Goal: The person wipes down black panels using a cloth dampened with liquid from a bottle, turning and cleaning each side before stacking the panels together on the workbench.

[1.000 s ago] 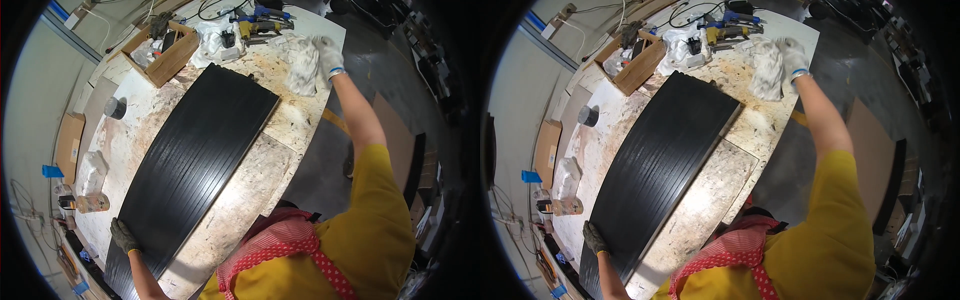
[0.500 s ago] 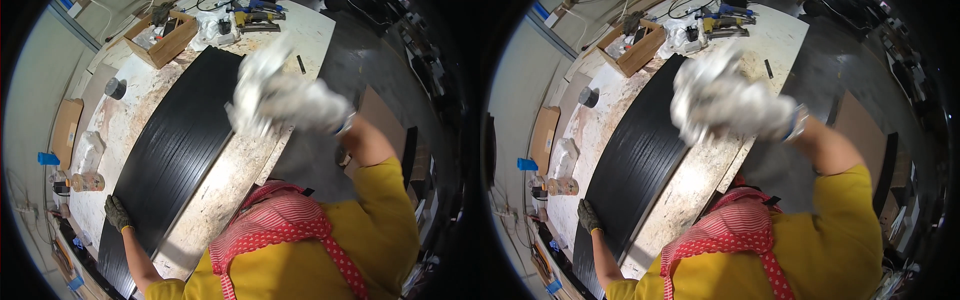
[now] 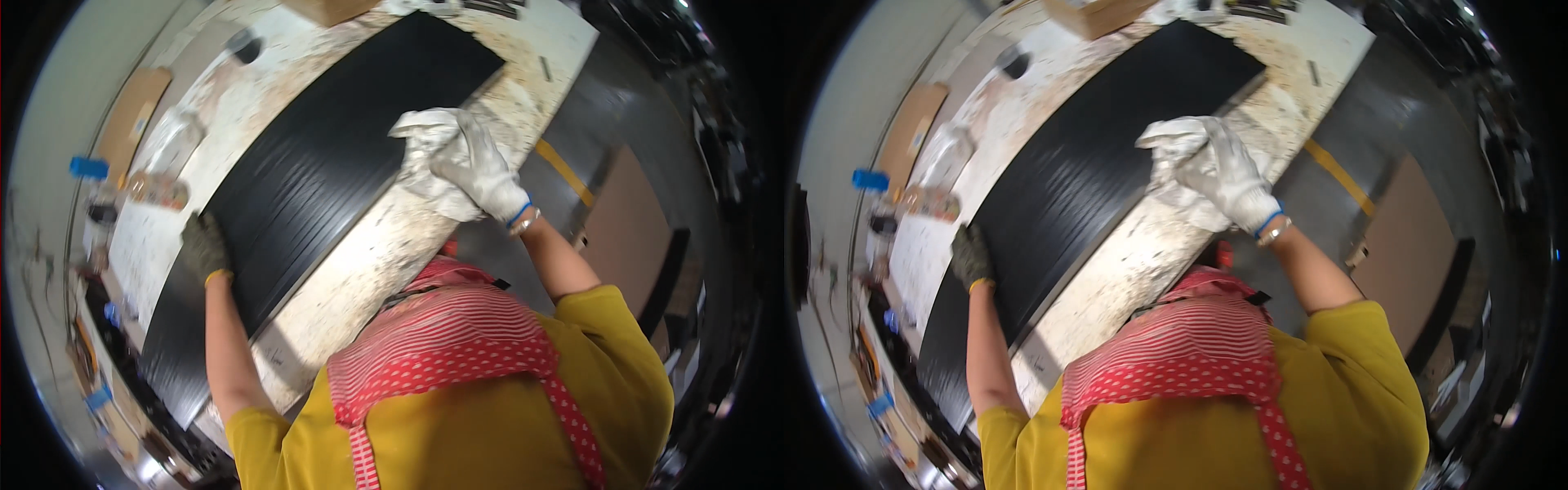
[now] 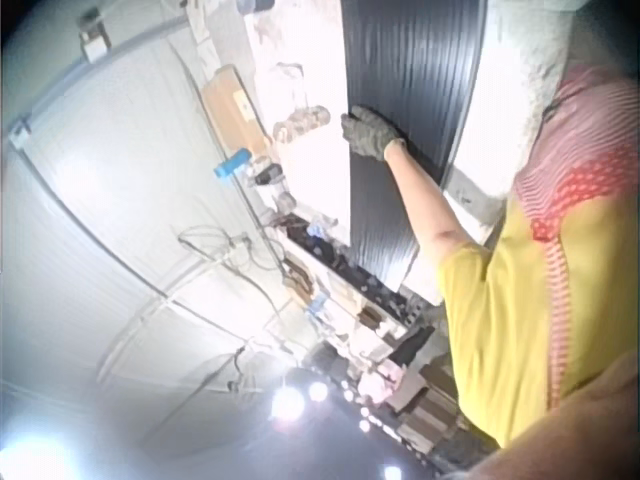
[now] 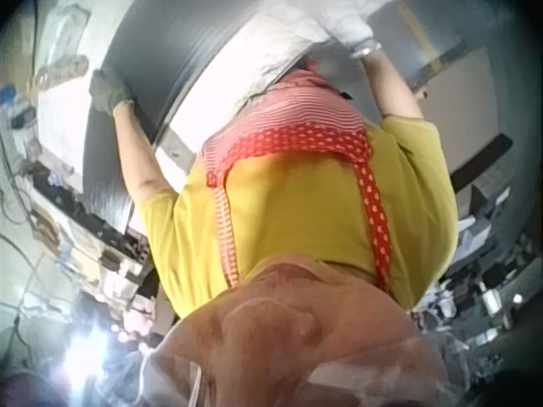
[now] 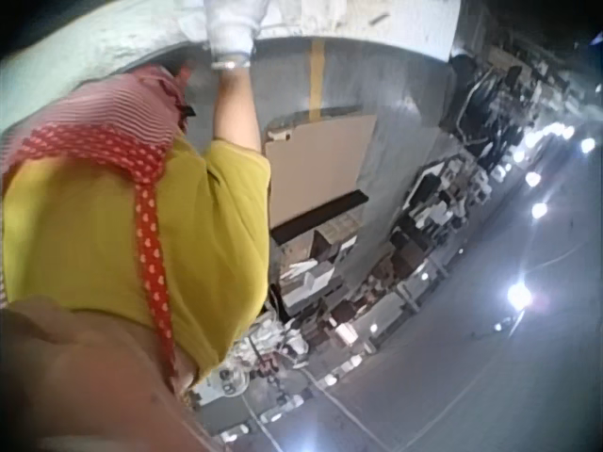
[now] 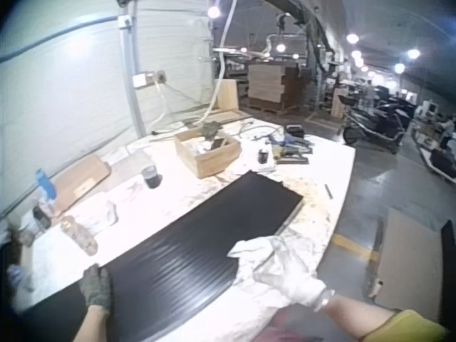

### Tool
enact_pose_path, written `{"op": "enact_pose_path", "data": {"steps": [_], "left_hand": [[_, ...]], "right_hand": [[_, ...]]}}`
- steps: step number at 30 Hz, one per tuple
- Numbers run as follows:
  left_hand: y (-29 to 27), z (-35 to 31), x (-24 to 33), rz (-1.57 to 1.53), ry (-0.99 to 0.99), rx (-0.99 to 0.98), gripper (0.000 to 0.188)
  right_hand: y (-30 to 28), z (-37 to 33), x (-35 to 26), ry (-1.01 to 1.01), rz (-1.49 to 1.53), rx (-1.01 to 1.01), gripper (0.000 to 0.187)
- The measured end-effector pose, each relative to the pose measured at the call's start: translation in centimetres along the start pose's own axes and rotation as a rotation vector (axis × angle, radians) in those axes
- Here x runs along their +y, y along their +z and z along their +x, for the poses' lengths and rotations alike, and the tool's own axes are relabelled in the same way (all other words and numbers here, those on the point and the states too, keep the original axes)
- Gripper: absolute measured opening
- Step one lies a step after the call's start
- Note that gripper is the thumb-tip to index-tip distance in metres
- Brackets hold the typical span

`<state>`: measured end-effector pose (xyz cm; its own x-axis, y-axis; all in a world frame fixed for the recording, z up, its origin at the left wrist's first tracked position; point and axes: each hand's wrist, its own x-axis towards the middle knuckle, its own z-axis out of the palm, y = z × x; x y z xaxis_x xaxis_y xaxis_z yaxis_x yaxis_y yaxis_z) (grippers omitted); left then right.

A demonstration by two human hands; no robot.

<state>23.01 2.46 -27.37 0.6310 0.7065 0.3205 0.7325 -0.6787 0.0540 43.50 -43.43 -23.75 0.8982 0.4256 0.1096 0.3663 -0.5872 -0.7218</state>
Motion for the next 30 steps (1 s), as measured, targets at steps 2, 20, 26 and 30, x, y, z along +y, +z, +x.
{"op": "enact_pose_path", "data": {"steps": [2, 20, 26, 30], "left_hand": [[-0.3, 0.3, 0.9, -0.053, -0.026, -0.028, 0.051], [9.6, 12.9, -11.5, -1.040, -0.418, 0.271, 0.116], [12.8, 17.8, -9.4, -1.167, -0.225, 0.328, 0.089], [13.1, 18.1, -10.8, -1.187, -0.306, 0.238, 0.077]], "right_hand": [[2.7, -0.7, 0.8, 0.005, -0.248, -0.033, 0.077], [1.2, -4.2, -3.9, 0.286, -0.075, -0.132, 0.089], [4.4, -4.4, 0.5, 0.124, -0.477, 0.066, 0.077], [4.7, -4.8, -1.3, 0.325, 0.400, 0.131, 0.065]]}}
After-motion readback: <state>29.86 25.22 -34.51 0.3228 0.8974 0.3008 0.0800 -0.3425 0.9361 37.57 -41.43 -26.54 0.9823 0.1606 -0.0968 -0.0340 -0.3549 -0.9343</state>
